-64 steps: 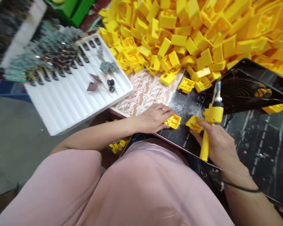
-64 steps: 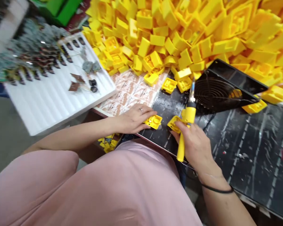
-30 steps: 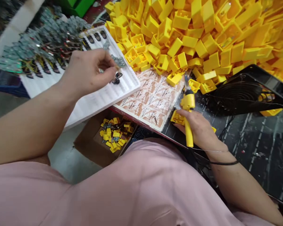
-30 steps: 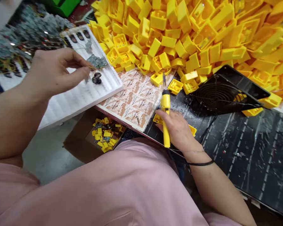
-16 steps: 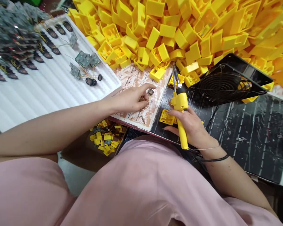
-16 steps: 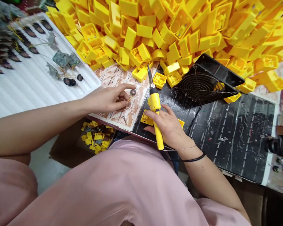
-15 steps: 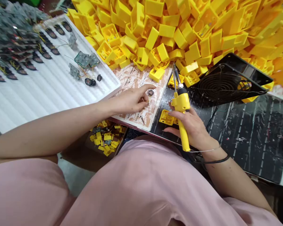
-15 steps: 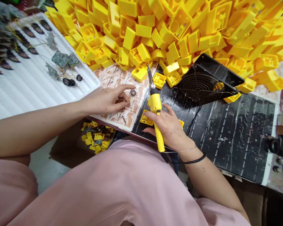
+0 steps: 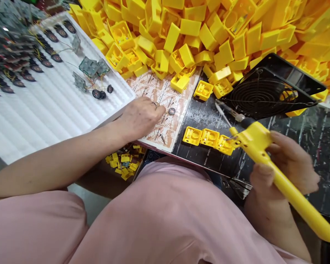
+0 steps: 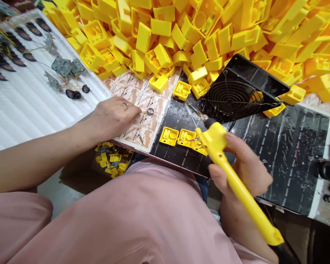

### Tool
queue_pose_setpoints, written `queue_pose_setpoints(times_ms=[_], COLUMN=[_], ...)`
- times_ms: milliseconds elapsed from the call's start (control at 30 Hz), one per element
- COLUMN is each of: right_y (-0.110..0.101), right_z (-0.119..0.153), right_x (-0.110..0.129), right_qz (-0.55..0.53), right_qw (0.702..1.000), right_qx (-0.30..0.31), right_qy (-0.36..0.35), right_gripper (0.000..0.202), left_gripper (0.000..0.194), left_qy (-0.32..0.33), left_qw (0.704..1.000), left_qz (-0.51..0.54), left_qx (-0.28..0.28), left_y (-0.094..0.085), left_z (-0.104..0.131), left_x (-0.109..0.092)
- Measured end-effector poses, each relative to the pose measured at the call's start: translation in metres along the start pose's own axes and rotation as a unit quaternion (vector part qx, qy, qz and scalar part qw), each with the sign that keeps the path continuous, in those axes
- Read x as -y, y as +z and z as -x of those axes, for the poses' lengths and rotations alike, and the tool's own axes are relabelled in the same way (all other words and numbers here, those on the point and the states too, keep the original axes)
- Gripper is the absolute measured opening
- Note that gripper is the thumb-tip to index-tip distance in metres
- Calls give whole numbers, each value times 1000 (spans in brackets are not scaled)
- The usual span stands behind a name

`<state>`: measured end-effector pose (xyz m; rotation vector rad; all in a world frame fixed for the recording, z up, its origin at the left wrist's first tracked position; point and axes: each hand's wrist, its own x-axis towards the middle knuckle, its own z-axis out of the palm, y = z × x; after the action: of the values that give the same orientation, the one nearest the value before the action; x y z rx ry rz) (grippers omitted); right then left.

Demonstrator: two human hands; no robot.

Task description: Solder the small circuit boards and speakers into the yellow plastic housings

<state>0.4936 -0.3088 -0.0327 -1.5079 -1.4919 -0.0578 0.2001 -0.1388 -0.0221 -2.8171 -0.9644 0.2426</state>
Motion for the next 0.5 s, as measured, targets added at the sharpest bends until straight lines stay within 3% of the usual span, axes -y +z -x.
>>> queue_pose_setpoints(times_ms=[67, 167, 233, 333, 400, 500], right_y=[4, 9, 11, 13, 13, 6], right_z=[-2, -7, -8, -4, -1, 2], right_x=[-6, -18, -23, -18, -11, -7], right_qz=[-54, -117, -150, -193, -218, -240], right_qw=[989, 963, 951, 937, 939, 941], right_qx=[-135, -203, -205, -209, -182, -139], right_qy=[37, 136, 178, 201, 196, 196], right_gripper=[42, 48, 55, 50, 37, 29], left_gripper=[42, 29, 22, 18, 19, 19], left_qy=[-14, -44, -66, -98, -100, -86], left_qw=[1000, 990, 962, 893, 857, 831], left_qz=[16, 130, 260, 436, 502, 547], left_qx=[4, -14, -39, -56, -50, -49], left_y=[-2, -2, 0, 7, 11, 16], left_z=[0, 0, 0, -1, -1, -2], left_x=[2, 1, -4, -18, -28, -38])
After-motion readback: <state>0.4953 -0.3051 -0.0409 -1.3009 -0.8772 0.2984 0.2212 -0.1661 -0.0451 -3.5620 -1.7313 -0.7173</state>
